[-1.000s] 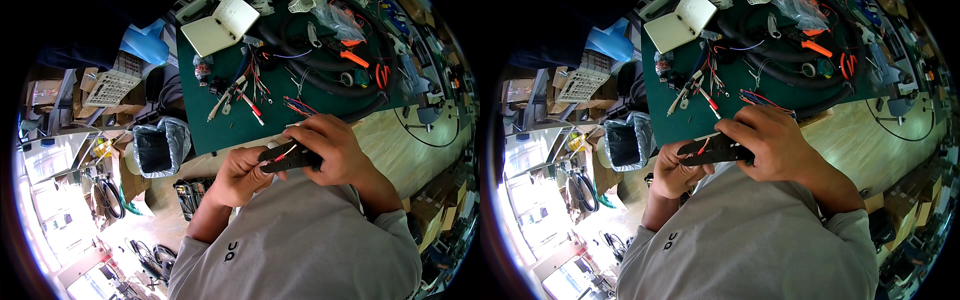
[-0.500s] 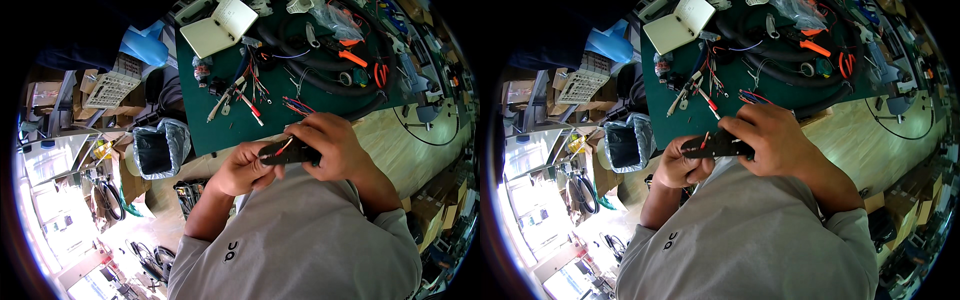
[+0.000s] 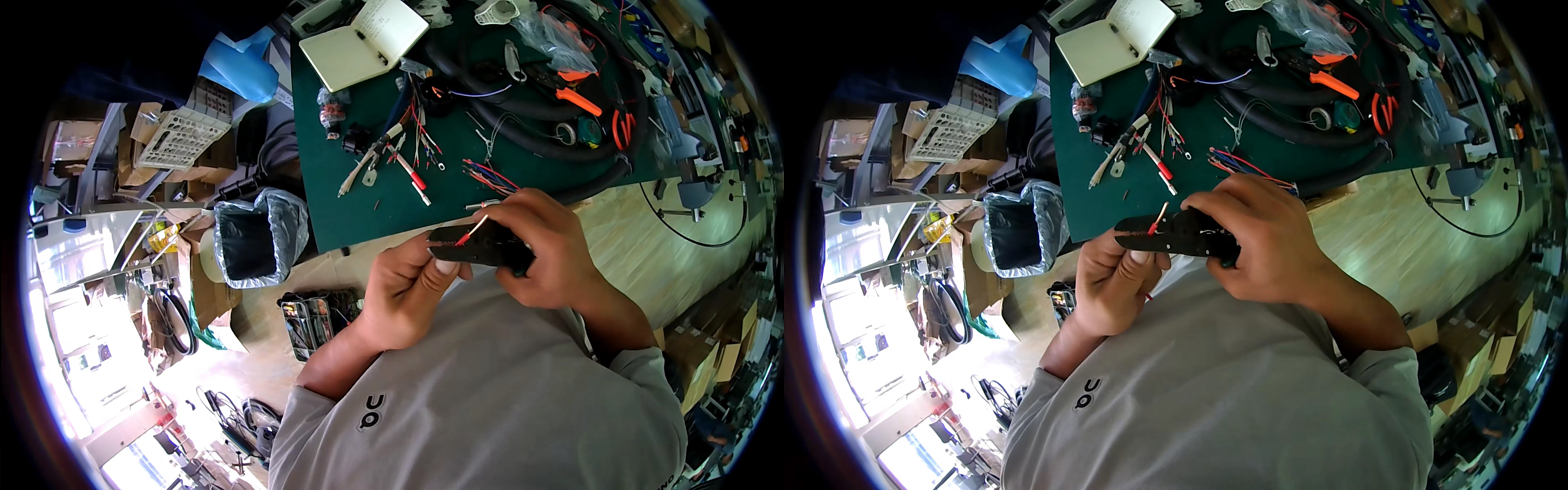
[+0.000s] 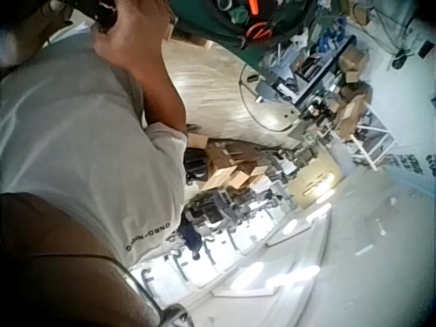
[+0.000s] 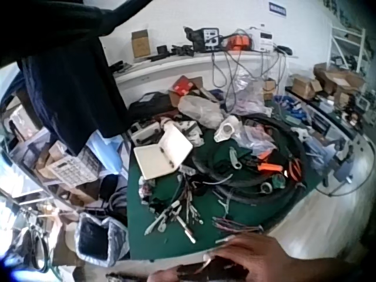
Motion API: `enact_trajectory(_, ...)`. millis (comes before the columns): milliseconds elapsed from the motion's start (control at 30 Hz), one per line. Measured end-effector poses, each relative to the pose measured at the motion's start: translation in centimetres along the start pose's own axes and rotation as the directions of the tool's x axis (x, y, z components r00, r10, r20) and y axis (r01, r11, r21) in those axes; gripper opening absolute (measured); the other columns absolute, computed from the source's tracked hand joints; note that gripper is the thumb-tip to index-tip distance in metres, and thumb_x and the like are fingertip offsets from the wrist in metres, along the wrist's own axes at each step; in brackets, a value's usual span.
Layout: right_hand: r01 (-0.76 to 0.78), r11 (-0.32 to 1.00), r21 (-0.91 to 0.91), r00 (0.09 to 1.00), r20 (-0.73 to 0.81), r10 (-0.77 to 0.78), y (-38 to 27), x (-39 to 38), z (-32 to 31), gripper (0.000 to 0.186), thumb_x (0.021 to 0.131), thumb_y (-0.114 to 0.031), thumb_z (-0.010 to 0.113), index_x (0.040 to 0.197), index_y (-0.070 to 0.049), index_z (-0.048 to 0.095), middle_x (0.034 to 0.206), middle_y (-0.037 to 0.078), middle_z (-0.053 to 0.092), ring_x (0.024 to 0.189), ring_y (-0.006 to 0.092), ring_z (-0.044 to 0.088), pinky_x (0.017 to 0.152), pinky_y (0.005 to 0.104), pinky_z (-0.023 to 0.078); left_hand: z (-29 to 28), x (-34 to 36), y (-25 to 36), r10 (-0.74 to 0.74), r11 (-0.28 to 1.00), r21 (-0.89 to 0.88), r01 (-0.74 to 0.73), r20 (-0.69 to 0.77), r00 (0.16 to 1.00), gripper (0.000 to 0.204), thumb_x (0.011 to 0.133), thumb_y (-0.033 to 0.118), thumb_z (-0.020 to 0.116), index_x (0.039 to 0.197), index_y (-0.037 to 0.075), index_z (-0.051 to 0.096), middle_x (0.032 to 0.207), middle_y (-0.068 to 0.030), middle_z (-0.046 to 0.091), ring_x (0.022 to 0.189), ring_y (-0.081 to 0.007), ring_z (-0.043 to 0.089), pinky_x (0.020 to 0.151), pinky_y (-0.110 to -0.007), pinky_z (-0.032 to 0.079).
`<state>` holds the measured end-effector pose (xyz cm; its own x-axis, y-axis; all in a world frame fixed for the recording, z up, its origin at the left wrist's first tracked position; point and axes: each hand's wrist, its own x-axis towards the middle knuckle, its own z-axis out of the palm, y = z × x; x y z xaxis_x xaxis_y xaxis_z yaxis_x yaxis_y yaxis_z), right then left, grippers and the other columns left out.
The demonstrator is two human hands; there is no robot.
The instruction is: The person handles a thick black cable and several smaller colored wires, using a wire stripper to remove insulation and attaching silver connectors to the ends by hand.
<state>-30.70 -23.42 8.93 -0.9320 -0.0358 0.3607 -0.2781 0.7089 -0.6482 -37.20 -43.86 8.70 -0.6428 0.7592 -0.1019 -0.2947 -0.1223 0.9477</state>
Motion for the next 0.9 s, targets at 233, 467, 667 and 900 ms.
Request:
enact_trajectory(233, -0.091, 0.984, 0.152, 0.995, 0.047, 0.084, -0.7, -0.2, -0.1, 0.052, 0.059, -0.001, 0.069, 0.110, -0.005, 0.062, 0.088, 0.009, 0.057, 0.076, 0.0267, 0.060, 0.065, 0.0359, 0.050, -0.4, 0.1, 1.0, -0.155, 0.971, -0.173, 0.166, 0.073, 0.985, 0.027, 0.103, 0.023, 0.048, 0.095, 0.001, 0.060, 0.064, 0.0054, 0.047, 0.056, -0.0003, 0.035, 0.051, -0.018, 0.028)
enact_trajectory(467, 0.017, 0.995, -0.094, 1.000, 0.011, -0.016, -0.8, 0.6, -0.4, 0.057, 0.056, -0.003, 0.073, 0.112, -0.008, 0.061, 0.090, 0.008, 0.055, 0.080, 0.0268, 0.058, 0.068, 0.0384, 0.048, 0.3, 0.7, -0.4, 0.240, 0.940, 0.280, -0.195, -0.135, 0.961, 0.012, 0.098, 0.012, 0.057, 0.099, 0.000, 0.055, 0.063, 0.0016, 0.053, 0.053, -0.0059, 0.045, 0.052, -0.021, 0.037)
enact_trajectory(667, 0.072, 0.978, -0.195, 0.996, -0.030, -0.079, -0.7, 0.8, -0.2, 0.061, 0.054, -0.004, 0.075, 0.113, -0.009, 0.060, 0.090, 0.007, 0.052, 0.080, 0.0264, 0.057, 0.070, 0.0381, 0.047, 0.0, 0.5, 0.0, 0.406, 0.749, 0.606, -0.268, -0.099, 0.909, 0.012, 0.091, 0.005, 0.062, 0.100, 0.000, 0.054, 0.064, -0.0090, 0.054, 0.052, -0.0182, 0.054, 0.049, -0.028, 0.041)
enact_trajectory(900, 0.082, 0.976, -0.202, 0.995, -0.046, -0.093, -0.8, 0.7, 0.0, 0.062, 0.054, -0.004, 0.075, 0.114, -0.008, 0.060, 0.091, 0.007, 0.053, 0.080, 0.0268, 0.056, 0.070, 0.0383, 0.046, 0.2, 0.4, 0.5, 0.448, 0.659, 0.700, -0.276, -0.070, 0.891, 0.009, 0.089, 0.002, 0.061, 0.095, -0.001, 0.056, 0.067, -0.0124, 0.056, 0.053, -0.0252, 0.056, 0.050, -0.030, 0.044)
